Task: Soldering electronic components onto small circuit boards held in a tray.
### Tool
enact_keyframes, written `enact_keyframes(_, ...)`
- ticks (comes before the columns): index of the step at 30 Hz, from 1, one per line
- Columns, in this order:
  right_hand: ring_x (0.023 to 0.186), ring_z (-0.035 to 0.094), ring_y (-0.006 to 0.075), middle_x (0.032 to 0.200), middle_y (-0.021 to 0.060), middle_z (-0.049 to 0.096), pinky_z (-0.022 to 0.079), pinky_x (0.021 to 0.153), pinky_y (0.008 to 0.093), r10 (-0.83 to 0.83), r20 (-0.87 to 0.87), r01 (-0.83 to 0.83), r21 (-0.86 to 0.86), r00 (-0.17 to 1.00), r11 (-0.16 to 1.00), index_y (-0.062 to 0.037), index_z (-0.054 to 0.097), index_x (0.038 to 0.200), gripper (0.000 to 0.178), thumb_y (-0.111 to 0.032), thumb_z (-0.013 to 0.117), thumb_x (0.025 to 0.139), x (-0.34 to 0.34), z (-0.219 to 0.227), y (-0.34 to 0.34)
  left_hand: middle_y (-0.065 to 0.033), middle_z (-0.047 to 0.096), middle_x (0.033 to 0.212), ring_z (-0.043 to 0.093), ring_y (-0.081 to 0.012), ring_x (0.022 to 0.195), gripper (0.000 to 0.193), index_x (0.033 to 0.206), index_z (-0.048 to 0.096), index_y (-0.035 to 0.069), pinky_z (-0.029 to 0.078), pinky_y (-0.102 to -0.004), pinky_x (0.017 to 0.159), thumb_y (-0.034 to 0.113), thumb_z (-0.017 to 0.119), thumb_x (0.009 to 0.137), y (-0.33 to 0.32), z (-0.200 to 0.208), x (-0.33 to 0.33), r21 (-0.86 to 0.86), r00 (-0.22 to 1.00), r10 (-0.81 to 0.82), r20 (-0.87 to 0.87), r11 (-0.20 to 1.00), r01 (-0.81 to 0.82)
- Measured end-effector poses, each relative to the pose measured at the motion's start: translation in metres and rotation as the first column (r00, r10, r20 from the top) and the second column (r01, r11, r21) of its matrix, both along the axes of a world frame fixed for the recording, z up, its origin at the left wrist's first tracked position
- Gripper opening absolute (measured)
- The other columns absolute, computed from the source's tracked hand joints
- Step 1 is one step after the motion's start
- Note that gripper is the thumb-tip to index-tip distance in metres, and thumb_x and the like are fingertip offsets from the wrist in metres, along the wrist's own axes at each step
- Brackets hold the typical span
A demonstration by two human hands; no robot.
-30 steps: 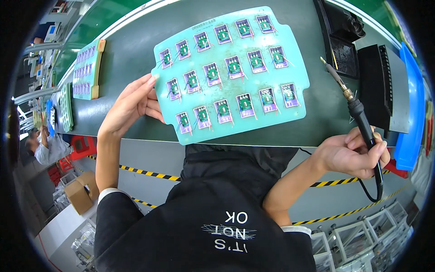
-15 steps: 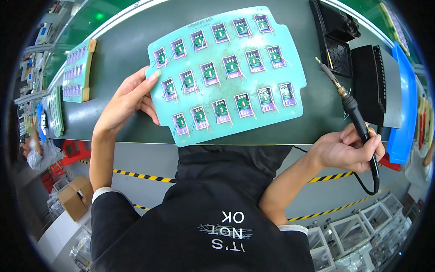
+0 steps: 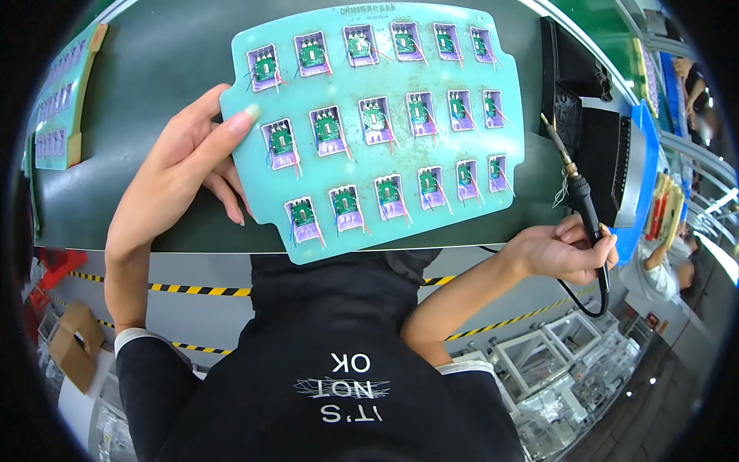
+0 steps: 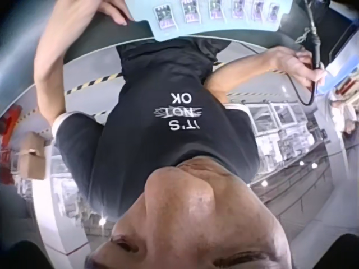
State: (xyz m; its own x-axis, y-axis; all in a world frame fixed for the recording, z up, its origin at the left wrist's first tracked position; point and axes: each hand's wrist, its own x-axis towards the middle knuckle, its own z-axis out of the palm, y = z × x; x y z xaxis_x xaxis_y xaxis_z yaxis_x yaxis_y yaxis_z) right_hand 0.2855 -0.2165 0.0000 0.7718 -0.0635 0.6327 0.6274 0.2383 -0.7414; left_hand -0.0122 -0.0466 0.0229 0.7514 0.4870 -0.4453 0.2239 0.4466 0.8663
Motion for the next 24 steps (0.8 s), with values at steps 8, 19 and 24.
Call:
enact_keyframes(8,0.035,0.027,0.0069,0.043,-0.0011,0.03,0.02,0.037,0.0196,0.008,0.014,-0.008,-0.018,1.0,1.0,-0.0062,0.045,0.071,0.021,-0.018,0.051,0.087,0.001,0.001,-0.004,-0.0116,0.063,0.077,0.062,-0.0166,0.052,0.031,0.115,0.041,-0.002,0.049,-0.0217,0.041,0.024,0.04,0.097,-0.008,0.0,0.001,0.021,0.999,0.042,0.009,0.999,-0.042)
enact_keyframes(19,0.035,0.026,0.007,0.043,-0.0017,0.029,0.021,0.037,0.0202,0.009,0.006,-0.008,-0.062,1.0,0.998,-0.0058,0.047,0.072,0.02,-0.019,0.052,0.087,0.008,-0.001,-0.003,-0.0115,0.062,0.08,0.061,-0.0159,0.053,0.029,0.116,0.039,-0.002,0.048,-0.0206,0.042,0.021,0.041,0.097,-0.006,0.006,0.007,-0.034,0.992,0.071,-0.105,0.997,-0.075)
enact_keyframes(24,0.036,0.025,0.0069,0.044,-0.0019,0.029,0.022,0.037,0.02,-0.002,0.011,0.002,-0.058,1.0,0.998,-0.0058,0.047,0.073,0.02,-0.019,0.051,0.087,0.012,0.001,-0.001,-0.011,0.061,0.078,0.061,-0.0153,0.053,0.03,0.116,0.04,-0.002,0.048,-0.0206,0.042,0.02,0.042,0.096,-0.004,0.01,0.016,-0.042,0.989,0.074,-0.129,0.996,-0.08)
